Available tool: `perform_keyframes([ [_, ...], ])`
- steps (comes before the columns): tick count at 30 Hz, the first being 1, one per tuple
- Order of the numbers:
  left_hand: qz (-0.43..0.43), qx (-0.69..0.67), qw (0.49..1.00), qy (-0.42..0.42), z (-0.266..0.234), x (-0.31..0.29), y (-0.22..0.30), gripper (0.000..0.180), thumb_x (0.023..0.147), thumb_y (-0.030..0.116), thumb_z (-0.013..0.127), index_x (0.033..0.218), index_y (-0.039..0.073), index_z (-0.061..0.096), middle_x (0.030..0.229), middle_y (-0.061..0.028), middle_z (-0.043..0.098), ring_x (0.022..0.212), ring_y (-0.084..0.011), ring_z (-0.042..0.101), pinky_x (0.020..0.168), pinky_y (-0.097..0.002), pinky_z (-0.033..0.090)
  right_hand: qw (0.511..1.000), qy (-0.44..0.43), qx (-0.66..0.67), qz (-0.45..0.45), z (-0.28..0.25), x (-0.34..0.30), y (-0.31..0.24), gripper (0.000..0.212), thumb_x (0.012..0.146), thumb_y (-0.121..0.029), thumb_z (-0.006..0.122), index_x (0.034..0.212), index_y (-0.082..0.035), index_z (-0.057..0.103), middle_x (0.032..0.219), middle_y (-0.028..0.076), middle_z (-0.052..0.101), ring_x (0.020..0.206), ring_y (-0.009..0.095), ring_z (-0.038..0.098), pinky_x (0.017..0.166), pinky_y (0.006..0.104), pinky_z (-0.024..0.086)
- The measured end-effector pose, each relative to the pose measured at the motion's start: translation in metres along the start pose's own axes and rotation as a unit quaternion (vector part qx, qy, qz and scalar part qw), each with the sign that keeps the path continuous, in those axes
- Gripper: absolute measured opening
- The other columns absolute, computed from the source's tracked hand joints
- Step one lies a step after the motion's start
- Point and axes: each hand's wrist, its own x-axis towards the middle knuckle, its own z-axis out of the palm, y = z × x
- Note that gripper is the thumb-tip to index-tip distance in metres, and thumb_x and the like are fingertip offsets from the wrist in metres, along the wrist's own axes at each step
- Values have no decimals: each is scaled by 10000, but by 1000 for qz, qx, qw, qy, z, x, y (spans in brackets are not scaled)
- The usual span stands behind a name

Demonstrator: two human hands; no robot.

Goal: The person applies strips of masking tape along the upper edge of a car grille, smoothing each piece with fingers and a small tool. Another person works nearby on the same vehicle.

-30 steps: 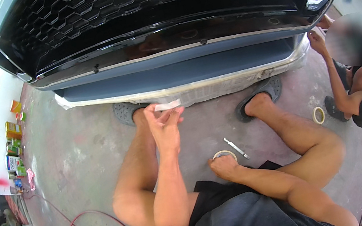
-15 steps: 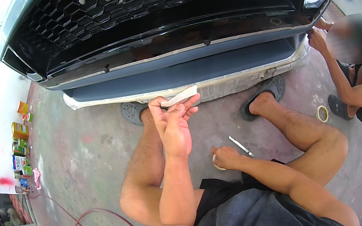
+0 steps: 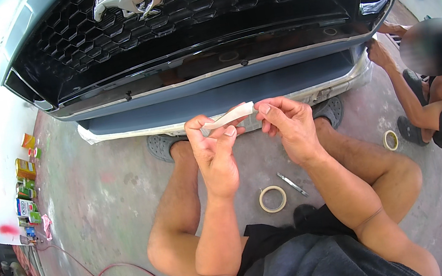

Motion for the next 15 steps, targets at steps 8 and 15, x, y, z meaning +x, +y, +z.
perform_keyframes([
  [8,-6,0,1000,-19,3,2,3,300,1004,92,546,1209,167,340,1257,-279,673,1158,-314,666,984,-401,487,1000,-5,14,16,5,-1,-6,182,926,-186,782,1005,-22,767,831,34,722,673,67,597,625,230,446],
  [15,1,-31,1000,-2,-1,5,4,153,1085,207,521,1192,150,428,1250,-251,683,1164,-301,673,996,-416,503,999,15,-32,-38,11,-2,-8,136,929,-149,774,966,-20,754,801,16,697,653,59,566,606,222,436],
])
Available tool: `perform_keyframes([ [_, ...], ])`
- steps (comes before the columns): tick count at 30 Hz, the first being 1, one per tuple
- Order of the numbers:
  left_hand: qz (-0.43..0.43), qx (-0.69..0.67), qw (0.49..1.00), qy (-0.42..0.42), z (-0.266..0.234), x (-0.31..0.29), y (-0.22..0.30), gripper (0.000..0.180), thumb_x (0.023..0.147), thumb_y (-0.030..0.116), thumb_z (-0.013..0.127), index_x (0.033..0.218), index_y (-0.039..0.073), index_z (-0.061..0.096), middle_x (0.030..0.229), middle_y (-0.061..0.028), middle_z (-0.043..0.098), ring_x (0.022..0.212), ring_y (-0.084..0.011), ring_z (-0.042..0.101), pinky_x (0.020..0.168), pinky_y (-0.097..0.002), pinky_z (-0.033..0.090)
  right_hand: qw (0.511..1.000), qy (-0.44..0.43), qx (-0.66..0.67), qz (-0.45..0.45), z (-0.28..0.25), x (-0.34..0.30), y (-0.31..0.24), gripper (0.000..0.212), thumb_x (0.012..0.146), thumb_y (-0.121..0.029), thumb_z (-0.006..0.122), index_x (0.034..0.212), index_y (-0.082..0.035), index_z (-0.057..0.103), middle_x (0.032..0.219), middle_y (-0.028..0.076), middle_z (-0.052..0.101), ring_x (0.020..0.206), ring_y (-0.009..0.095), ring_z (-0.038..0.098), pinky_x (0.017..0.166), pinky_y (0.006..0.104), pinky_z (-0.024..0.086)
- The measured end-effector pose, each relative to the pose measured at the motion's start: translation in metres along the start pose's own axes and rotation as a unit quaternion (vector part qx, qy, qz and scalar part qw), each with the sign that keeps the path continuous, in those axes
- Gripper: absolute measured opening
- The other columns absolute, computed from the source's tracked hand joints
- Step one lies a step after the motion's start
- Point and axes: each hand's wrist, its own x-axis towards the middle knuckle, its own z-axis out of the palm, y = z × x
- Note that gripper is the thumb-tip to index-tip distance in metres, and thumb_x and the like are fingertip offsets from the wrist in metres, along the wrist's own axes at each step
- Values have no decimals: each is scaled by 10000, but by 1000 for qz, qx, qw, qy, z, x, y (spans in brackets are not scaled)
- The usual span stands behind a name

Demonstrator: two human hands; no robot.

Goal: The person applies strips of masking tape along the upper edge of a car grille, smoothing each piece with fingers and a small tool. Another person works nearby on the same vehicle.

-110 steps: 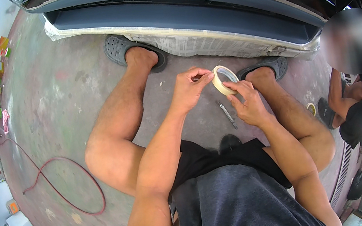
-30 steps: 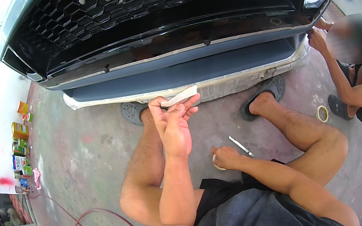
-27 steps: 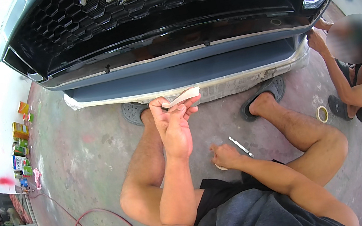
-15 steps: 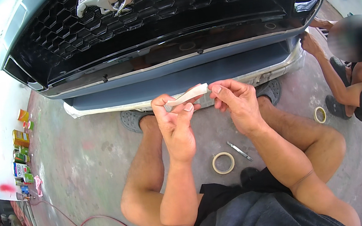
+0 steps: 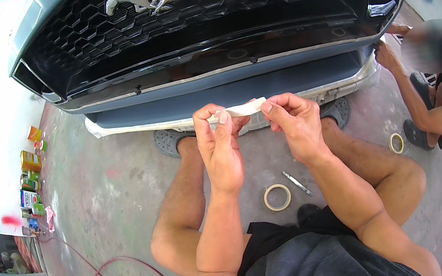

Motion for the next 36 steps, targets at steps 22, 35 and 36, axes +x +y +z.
perform_keyframes([
  [22,7,-77,976,203,34,1,-10,177,927,65,769,1074,-32,758,936,-91,743,816,-159,692,790,-288,553,934,87,-141,-317,-12,-13,0,43,905,21,737,895,29,696,803,58,647,673,64,544,564,221,425],
  [35,87,134,985,58,89,67,48,361,950,16,707,1270,-98,583,915,-147,762,864,-161,723,846,-290,563,987,50,41,-145,-23,42,-114,184,929,-154,736,929,30,729,700,-4,622,591,41,530,539,208,396],
  [36,109,166,979,42,99,78,54,351,951,16,701,1254,-105,573,918,-160,763,883,-164,723,853,-298,566,988,34,37,-146,-30,50,-125,152,975,-124,680,972,25,711,759,10,607,598,69,520,536,221,382],
])
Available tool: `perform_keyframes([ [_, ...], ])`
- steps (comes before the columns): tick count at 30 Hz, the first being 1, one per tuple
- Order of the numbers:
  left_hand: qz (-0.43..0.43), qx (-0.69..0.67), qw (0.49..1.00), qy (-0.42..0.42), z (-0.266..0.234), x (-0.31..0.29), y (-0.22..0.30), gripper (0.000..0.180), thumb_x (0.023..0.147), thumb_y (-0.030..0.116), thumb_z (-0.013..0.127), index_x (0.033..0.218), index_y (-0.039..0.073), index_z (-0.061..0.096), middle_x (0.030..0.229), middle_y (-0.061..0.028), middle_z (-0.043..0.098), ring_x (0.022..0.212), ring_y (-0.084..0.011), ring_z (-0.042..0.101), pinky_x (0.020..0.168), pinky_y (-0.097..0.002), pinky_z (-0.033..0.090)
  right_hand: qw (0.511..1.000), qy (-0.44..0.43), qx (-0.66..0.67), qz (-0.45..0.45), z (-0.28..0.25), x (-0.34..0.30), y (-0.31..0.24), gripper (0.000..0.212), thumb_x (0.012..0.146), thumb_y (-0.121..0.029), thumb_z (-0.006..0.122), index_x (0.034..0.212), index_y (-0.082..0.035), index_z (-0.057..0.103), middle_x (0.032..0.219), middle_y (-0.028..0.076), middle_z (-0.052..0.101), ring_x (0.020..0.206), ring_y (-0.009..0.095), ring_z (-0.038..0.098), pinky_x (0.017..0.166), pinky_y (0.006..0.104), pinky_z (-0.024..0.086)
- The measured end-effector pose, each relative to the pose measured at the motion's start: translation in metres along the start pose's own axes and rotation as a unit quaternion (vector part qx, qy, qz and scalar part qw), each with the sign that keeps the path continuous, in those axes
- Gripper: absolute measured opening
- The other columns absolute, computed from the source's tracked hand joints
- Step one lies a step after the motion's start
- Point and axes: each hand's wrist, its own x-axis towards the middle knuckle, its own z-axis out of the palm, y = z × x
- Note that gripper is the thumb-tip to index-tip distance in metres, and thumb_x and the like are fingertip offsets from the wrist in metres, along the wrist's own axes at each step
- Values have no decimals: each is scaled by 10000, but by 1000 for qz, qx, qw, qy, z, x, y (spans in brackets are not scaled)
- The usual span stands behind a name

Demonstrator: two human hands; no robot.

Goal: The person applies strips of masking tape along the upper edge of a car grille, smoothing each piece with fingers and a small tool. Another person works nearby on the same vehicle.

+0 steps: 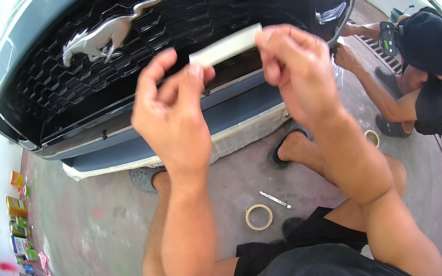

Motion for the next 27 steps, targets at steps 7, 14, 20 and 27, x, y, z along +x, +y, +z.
perform_keyframes([
  [7,80,6,997,2,47,63,12,424,832,51,825,1167,-97,612,856,-162,773,765,-119,695,693,-218,510,994,-57,85,-28,-12,56,-29,145,975,-192,697,983,-49,675,819,-28,586,650,35,500,599,215,381],
  [14,63,-110,992,23,66,81,2,336,871,55,805,1133,-17,607,969,-120,753,897,-194,755,780,-261,523,982,-79,173,23,-19,68,-47,107,959,-102,659,869,-44,672,784,41,648,651,134,609,596,252,473],
  [20,21,-173,984,27,79,87,7,253,899,50,747,1097,8,597,982,-125,756,951,-201,754,780,-270,519,984,3,176,37,-13,94,-41,115,948,-139,700,865,-82,645,742,-22,604,589,67,548,524,208,424],
  [27,48,-151,985,69,87,92,16,358,857,28,768,1121,-27,533,930,-144,744,867,-214,763,758,-274,519,983,-16,182,24,-13,109,-43,90,951,-142,701,901,-78,663,738,-27,607,593,63,556,535,196,445],
])
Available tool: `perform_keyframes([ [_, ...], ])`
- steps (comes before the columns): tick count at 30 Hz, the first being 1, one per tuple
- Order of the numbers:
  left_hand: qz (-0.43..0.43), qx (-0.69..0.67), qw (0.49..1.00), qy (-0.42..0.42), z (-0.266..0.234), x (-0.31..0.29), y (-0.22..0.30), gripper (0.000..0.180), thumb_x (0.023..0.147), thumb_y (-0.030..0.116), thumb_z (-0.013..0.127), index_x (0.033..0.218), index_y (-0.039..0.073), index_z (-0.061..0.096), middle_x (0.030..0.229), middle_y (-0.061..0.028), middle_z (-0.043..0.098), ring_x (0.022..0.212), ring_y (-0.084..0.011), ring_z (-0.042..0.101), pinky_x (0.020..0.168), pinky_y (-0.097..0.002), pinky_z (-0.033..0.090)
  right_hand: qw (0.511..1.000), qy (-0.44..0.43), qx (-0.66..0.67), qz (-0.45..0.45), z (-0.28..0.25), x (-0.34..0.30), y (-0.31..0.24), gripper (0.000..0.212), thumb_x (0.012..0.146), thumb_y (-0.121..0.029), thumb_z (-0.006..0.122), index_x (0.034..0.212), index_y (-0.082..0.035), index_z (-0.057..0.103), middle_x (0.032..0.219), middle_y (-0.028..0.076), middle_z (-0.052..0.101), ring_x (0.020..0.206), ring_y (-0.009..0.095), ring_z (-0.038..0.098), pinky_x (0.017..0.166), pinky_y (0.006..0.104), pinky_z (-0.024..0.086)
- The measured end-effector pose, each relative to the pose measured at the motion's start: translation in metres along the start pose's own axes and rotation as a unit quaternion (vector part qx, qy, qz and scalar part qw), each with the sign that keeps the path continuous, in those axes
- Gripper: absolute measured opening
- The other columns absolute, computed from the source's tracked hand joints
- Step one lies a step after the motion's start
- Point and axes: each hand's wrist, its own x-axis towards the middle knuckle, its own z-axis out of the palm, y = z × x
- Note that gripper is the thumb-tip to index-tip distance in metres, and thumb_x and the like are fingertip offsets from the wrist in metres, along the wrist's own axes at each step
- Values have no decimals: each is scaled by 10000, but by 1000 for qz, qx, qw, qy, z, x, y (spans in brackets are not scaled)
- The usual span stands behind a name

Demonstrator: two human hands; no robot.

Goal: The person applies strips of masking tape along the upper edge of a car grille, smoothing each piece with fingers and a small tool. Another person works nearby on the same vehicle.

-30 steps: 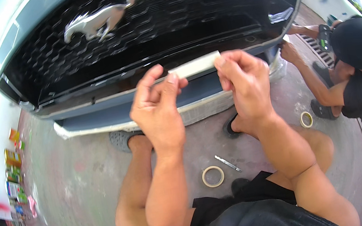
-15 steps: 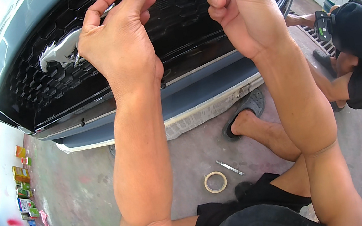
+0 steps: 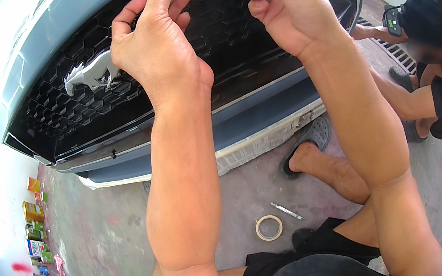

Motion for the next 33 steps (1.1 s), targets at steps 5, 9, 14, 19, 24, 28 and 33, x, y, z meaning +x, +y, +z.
perform_keyframes([
  [5,-46,-25,999,11,-1,5,-3,337,873,33,749,1131,-17,539,934,-146,754,878,-201,760,756,-263,523,1000,8,-8,-2,3,0,3,94,945,-140,707,899,-71,663,755,-21,620,605,65,564,538,202,445],
  [9,-1,17,1000,6,2,3,0,298,893,64,749,1131,-5,584,965,-123,761,925,-201,765,757,-258,515,999,8,-24,-23,5,5,1,95,939,-135,710,900,-61,665,760,-17,621,607,69,563,538,209,439],
  [14,44,35,998,-7,4,6,-2,308,892,68,754,1134,-7,579,951,-123,765,918,-201,767,762,-258,520,997,1,-48,-59,6,6,-1,92,931,-123,712,895,-47,674,757,-4,622,603,78,560,536,218,429],
  [19,34,39,999,0,0,11,-1,290,894,65,747,1128,-12,594,955,-128,768,920,-201,768,759,-257,523,995,17,-73,-69,10,7,1,97,920,-107,718,872,-36,673,754,9,628,598,85,561,531,223,423],
  [24,16,35,999,-4,3,11,-1,174,923,82,709,1060,-18,668,966,-125,770,936,-206,764,756,-260,526,996,30,-57,-57,12,7,-1,90,920,-97,717,871,-35,674,750,8,627,583,80,557,519,223,428],
  [28,-10,31,999,4,7,8,2,142,938,90,687,1030,-18,696,975,-128,769,948,-215,762,758,-267,531,998,24,-36,-50,9,8,0,89,925,-100,713,877,-37,674,746,2,627,577,70,556,508,207,430],
  [33,-15,21,1000,6,6,8,3,139,946,86,674,1032,-21,699,983,-136,766,958,-221,760,753,-271,535,998,32,-41,-45,11,10,-2,87,928,-105,710,882,-42,671,744,-3,625,575,67,556,499,201,428],
])
